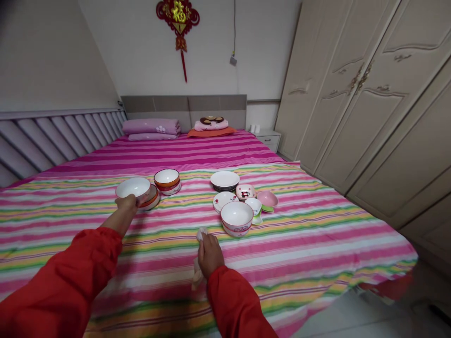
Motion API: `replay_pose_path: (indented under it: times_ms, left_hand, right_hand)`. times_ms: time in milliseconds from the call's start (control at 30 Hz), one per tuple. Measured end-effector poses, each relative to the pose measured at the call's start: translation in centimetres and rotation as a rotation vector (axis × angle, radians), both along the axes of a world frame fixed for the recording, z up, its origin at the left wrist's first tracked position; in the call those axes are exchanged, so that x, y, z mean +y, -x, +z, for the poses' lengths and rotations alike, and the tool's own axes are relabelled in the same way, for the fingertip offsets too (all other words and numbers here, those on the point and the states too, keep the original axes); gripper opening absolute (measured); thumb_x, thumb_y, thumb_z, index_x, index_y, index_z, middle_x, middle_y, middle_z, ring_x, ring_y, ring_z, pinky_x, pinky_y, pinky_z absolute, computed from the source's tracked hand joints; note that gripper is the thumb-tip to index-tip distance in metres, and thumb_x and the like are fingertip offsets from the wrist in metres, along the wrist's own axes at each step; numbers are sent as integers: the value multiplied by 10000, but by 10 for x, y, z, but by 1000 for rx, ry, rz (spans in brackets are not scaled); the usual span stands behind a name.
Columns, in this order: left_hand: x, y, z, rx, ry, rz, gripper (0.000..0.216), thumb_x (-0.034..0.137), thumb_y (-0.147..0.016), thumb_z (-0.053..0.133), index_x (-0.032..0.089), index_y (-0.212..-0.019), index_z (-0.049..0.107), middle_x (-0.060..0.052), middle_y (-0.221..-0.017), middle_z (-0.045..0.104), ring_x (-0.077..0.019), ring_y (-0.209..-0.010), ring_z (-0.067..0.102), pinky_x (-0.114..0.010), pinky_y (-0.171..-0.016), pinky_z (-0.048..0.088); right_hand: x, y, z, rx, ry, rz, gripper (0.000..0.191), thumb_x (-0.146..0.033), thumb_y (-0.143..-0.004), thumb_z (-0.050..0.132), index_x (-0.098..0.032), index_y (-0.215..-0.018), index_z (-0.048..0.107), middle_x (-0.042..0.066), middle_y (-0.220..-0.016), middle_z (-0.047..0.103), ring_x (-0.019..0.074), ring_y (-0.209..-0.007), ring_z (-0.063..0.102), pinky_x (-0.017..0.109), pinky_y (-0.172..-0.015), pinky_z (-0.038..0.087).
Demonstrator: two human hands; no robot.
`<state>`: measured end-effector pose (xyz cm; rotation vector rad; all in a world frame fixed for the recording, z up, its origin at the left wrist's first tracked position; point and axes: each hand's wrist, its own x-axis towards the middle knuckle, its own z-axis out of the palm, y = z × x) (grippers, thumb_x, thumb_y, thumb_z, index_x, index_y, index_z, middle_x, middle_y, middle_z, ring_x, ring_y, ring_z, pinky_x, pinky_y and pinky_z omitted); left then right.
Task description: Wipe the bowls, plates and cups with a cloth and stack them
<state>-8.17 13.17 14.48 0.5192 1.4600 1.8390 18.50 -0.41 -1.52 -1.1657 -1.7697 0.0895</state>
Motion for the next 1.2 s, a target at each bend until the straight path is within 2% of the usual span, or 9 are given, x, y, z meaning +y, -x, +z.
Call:
replay_pose_path:
  times_ms: [100, 200, 300, 400, 533, 667, 967, 1067, 1200]
  left_hand:
    - [-17, -2, 9, -104, 45, 50, 791, -49, -713, 451, 154, -1421, 161, -163, -1408, 355, -235, -1139, 549, -234, -642, 584]
    - [-40, -6, 12, -247, 52, -96, 558, -14, -787, 388, 113, -1330, 385, -144, -1210, 564, -186, -1018, 619, -177, -594, 567]
    - [-70, -18, 0, -459, 37, -291, 462, 28, -803, 374, 119, -1230, 527, -142, -1080, 649, -203, -988, 644, -155, -528, 549]
    - [-100, -38, -22, -644, 5, -445, 502, 84, -771, 424, 87, -1265, 517, -198, -1116, 649, -288, -1057, 631, -297, -638, 609]
    - [-122, -62, -50, -830, -1, -521, 668, 97, -726, 434, 21, -1385, 362, -272, -1228, 584, -358, -1160, 565, -468, -803, 585]
    - [-128, -72, -74, -806, -91, -574, 841, -4, -619, 437, 172, -1434, 321, -158, -1271, 599, -315, -1176, 562, -455, -893, 550]
    - [-134, -80, -119, -528, -156, -678, 697, 162, -751, 629, 273, -1386, 363, -106, -1330, 553, -300, -1224, 513, -543, -963, 467]
    - [-134, -81, -124, -447, -185, -709, 700, 173, -713, 689, 271, -1347, 408, -94, -1316, 558, -290, -1200, 524, -525, -958, 472]
    - [-134, -82, -127, -429, -209, -723, 660, 223, -683, 740, 241, -1286, 473, -95, -1270, 579, -285, -1148, 551, -506, -947, 478]
  right_hand:
    - [0, 0, 0, 0, 9, 0, 349, -170, -936, 343, -138, -1205, 562, 118, -935, 608, 222, -879, 542, 366, -779, 494]
    - [0, 1, -1, 10, 5, 0, 354, -185, -938, 339, -145, -1203, 569, 114, -922, 608, 223, -869, 540, 365, -764, 490]
    - [1, 1, -1, 16, 1, -3, 355, -197, -941, 330, -141, -1192, 575, 118, -930, 615, 225, -876, 539, 371, -773, 489]
    - [1, 1, -1, 19, 9, -9, 348, -199, -940, 329, -148, -1168, 587, 111, -914, 615, 223, -864, 540, 370, -770, 489]
    - [0, -1, 1, 10, 5, -8, 347, -194, -943, 329, -145, -1171, 586, 112, -935, 619, 220, -883, 546, 369, -796, 487]
    - [-1, -3, 2, -2, -14, -4, 346, -205, -948, 329, -135, -1169, 586, 116, -927, 625, 219, -875, 555, 364, -780, 489]
    - [-1, -4, 4, 56, 41, 53, 356, -258, -951, 343, -148, -1163, 608, 122, -983, 649, 222, -941, 574, 374, -833, 486]
    - [0, -4, 7, 233, 83, 70, 361, -332, -939, 374, -166, -1131, 630, 117, -1050, 651, 216, -996, 583, 372, -863, 476]
    - [-1, -1, 25, 559, 149, -122, 345, -414, -870, 478, -145, -1022, 631, 89, -964, 652, 212, -894, 598, 351, -787, 480]
